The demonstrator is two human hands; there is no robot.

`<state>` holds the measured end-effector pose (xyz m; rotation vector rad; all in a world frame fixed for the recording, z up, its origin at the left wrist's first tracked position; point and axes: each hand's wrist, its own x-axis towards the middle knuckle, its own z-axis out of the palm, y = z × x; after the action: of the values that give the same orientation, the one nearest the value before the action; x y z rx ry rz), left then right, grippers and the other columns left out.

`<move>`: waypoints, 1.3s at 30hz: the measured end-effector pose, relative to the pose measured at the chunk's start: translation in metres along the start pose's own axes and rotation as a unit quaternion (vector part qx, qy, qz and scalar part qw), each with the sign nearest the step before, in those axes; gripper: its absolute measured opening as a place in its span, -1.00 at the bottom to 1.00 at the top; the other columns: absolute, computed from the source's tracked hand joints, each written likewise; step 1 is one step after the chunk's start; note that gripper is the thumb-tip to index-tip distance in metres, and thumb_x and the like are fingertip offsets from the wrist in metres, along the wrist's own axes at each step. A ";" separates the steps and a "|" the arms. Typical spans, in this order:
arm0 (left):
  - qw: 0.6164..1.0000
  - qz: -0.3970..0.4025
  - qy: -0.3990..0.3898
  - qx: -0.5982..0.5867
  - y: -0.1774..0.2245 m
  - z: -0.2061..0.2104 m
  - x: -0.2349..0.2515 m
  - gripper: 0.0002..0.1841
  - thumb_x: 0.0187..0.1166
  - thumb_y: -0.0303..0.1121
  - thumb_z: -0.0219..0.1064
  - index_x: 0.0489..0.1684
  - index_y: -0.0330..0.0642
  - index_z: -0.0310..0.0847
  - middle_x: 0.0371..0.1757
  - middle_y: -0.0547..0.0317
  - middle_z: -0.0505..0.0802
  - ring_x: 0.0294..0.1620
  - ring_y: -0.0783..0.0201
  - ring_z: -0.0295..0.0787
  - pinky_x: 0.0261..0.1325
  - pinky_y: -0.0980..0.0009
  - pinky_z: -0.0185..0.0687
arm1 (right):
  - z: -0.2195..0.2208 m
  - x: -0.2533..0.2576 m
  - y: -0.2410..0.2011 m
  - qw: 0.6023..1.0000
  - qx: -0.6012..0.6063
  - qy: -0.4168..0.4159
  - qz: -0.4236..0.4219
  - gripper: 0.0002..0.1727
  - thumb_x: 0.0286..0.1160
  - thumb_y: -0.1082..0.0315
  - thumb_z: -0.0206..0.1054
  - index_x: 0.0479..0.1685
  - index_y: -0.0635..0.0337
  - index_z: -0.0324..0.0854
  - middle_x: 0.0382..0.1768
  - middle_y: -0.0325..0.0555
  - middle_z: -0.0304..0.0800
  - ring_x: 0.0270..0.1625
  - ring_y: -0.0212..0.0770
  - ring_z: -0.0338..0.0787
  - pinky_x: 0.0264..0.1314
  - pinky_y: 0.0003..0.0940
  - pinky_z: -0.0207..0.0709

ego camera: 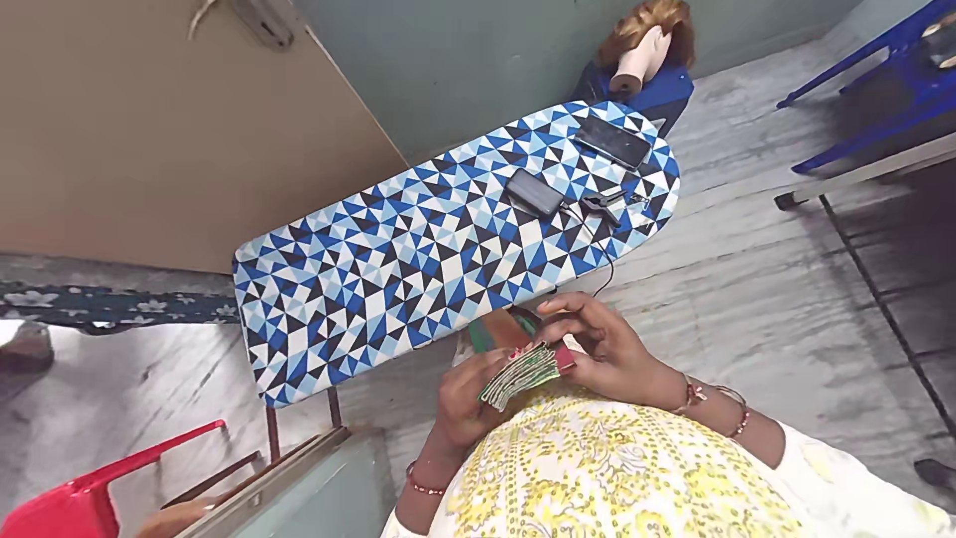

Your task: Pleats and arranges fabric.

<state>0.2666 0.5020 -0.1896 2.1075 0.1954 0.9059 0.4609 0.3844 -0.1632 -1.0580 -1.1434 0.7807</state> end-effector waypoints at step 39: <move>0.981 -0.109 0.119 -0.108 0.002 0.021 -0.009 -0.69 0.59 -0.24 0.44 0.20 -0.17 0.78 0.17 0.37 0.91 0.24 0.64 0.76 0.34 0.57 0.69 | -0.004 -0.008 0.019 0.998 -0.006 0.050 0.033 -0.42 0.42 0.36 0.49 0.43 -0.07 0.39 0.01 -0.60 0.87 0.05 -0.59 0.83 0.15 -0.58 0.72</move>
<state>0.2737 0.4834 -0.2019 1.7377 0.4224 0.9966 0.4629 0.3821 -0.1840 -1.1362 -1.0336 0.7655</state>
